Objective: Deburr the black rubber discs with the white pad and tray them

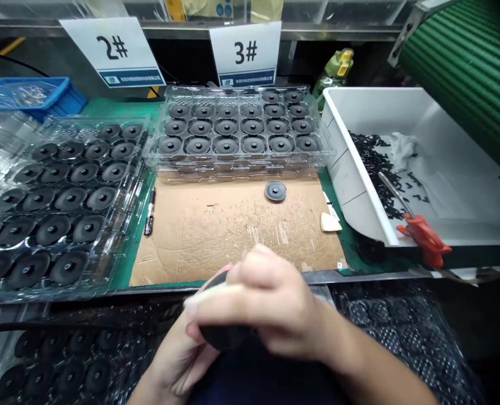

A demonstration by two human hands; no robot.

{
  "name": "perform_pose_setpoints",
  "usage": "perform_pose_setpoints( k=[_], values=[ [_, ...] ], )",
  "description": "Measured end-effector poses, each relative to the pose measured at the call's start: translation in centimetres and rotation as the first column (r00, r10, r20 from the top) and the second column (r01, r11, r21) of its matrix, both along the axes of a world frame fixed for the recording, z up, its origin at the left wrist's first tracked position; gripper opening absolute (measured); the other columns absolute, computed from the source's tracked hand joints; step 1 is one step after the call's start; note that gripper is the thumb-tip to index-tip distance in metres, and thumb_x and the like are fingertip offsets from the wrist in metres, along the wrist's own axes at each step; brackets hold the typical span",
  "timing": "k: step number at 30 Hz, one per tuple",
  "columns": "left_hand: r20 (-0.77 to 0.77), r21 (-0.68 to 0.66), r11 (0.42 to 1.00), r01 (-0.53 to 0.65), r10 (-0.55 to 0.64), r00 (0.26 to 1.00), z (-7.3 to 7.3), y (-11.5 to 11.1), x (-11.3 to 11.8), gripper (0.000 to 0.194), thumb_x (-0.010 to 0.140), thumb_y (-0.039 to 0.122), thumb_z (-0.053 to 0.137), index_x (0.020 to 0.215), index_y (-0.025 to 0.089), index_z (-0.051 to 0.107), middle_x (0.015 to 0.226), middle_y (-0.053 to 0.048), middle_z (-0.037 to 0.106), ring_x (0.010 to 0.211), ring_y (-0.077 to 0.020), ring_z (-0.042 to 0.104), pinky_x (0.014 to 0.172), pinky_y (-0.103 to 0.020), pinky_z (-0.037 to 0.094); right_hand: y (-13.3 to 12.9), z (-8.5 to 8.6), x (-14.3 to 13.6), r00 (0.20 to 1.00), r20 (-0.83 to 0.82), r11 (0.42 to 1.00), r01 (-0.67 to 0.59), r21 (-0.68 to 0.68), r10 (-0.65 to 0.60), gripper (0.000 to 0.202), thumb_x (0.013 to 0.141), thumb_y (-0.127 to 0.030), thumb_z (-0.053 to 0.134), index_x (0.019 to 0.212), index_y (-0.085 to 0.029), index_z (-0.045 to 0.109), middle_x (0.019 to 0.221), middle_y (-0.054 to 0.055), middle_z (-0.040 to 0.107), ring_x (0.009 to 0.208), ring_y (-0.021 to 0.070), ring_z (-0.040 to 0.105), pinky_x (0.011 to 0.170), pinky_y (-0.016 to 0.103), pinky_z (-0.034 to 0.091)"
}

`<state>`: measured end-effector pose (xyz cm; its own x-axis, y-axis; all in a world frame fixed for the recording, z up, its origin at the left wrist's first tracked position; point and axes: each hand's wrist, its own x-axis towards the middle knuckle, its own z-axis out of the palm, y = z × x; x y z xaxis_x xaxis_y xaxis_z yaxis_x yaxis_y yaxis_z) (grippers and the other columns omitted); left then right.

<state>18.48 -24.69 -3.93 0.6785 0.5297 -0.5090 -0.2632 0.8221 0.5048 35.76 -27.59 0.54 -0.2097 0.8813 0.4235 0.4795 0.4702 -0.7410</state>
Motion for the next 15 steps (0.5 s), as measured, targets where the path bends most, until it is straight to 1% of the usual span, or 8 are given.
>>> perform_pose_setpoints(
  k=[2, 4, 5, 6, 8, 10, 12, 15],
  values=[
    [0.057, -0.056, 0.998, 0.006, -0.003, 0.998, 0.4, 0.2, -0.4, 0.064, 0.057, 0.041, 0.079, 0.116, 0.027, 0.059, 0.114, -0.006, 0.063, 0.104, -0.0266, 0.059, 0.084, -0.029, 0.051, 0.4, -1.4, 0.8, 0.974, -0.148, 0.980, 0.156, -0.128, -0.174, 0.028, 0.095, -0.016, 0.038, 0.113, -0.021, 0.059, 0.092, 0.001, 0.060, 0.082, 0.0133, 0.055, 0.077, 0.027, 0.043],
    [0.106, -0.123, 0.992, 0.017, -0.004, 0.994, 0.8, 0.4, -0.8, 0.058, 0.059, 0.038, 0.079, 0.113, 0.029, 0.060, 0.120, -0.006, 0.060, 0.105, -0.0272, 0.059, 0.086, -0.030, 0.050, -0.2, -3.3, 1.2, 0.893, -0.175, 0.890, 0.359, -0.282, -0.416, 0.027, 0.093, -0.016, 0.044, 0.116, -0.023, 0.056, 0.104, 0.002, 0.059, 0.093, 0.0150, 0.055, 0.080, 0.027, 0.043],
    [0.121, -0.148, 0.989, 0.022, -0.004, 0.993, 1.0, 0.5, -1.0, 0.057, 0.059, 0.038, 0.079, 0.112, 0.030, 0.061, 0.121, -0.006, 0.059, 0.105, -0.0275, 0.058, 0.088, -0.031, 0.050, -0.9, -4.5, 1.3, 0.860, -0.160, 0.844, 0.412, -0.343, -0.485, 0.027, 0.093, -0.018, 0.045, 0.116, -0.024, 0.056, 0.108, 0.002, 0.059, 0.097, 0.0166, 0.054, 0.082, 0.028, 0.044],
    [0.130, -0.162, 0.986, 0.027, -0.006, 0.992, 1.0, 0.6, -1.0, 0.055, 0.059, 0.037, 0.079, 0.111, 0.030, 0.062, 0.120, -0.006, 0.060, 0.105, -0.0273, 0.058, 0.088, -0.031, 0.049, -1.7, -5.7, 1.2, 0.848, -0.142, 0.813, 0.423, -0.400, -0.511, 0.026, 0.093, -0.021, 0.045, 0.116, -0.025, 0.056, 0.110, 0.002, 0.058, 0.100, 0.0180, 0.053, 0.083, 0.029, 0.044],
    [0.141, -0.181, 0.983, 0.040, -0.014, 0.990, 1.0, 0.8, -1.0, 0.053, 0.059, 0.037, 0.079, 0.109, 0.031, 0.062, 0.117, -0.005, 0.062, 0.105, -0.0263, 0.059, 0.089, -0.032, 0.049, -3.5, -7.9, 0.8, 0.877, -0.111, 0.798, 0.364, -0.481, -0.467, 0.028, 0.093, -0.023, 0.043, 0.118, -0.026, 0.054, 0.111, 0.003, 0.059, 0.102, 0.0197, 0.053, 0.084, 0.032, 0.045],
    [0.153, -0.196, 0.979, 0.062, -0.032, 0.988, 0.9, 0.8, -0.8, 0.053, 0.059, 0.036, 0.079, 0.109, 0.031, 0.063, 0.116, -0.004, 0.063, 0.105, -0.0261, 0.059, 0.090, -0.032, 0.048, -4.9, -9.3, 0.6, 0.904, -0.054, 0.787, 0.337, -0.517, -0.423, 0.029, 0.092, -0.023, 0.042, 0.119, -0.024, 0.053, 0.110, 0.004, 0.060, 0.100, 0.0206, 0.054, 0.085, 0.035, 0.045],
    [0.164, -0.191, 0.978, 0.086, -0.055, 0.985, 0.8, 0.8, -0.6, 0.053, 0.060, 0.035, 0.079, 0.110, 0.031, 0.062, 0.116, -0.004, 0.063, 0.105, -0.0264, 0.059, 0.090, -0.032, 0.048, -5.5, -8.9, 0.8, 0.886, -0.008, 0.762, 0.394, -0.513, -0.464, 0.027, 0.092, -0.022, 0.043, 0.116, -0.023, 0.054, 0.110, 0.004, 0.060, 0.100, 0.0213, 0.055, 0.085, 0.035, 0.045],
    [0.179, -0.137, 0.986, 0.098, -0.072, 0.981, 0.6, 0.7, -0.1, 0.055, 0.062, 0.035, 0.078, 0.113, 0.029, 0.060, 0.118, -0.006, 0.061, 0.105, -0.0280, 0.058, 0.091, -0.034, 0.047, -5.1, -5.4, 1.1, 0.802, -0.032, 0.736, 0.530, -0.422, -0.596, 0.024, 0.091, -0.023, 0.047, 0.113, -0.026, 0.056, 0.111, 0.002, 0.059, 0.099, 0.0196, 0.055, 0.081, 0.031, 0.046]
  ],
)
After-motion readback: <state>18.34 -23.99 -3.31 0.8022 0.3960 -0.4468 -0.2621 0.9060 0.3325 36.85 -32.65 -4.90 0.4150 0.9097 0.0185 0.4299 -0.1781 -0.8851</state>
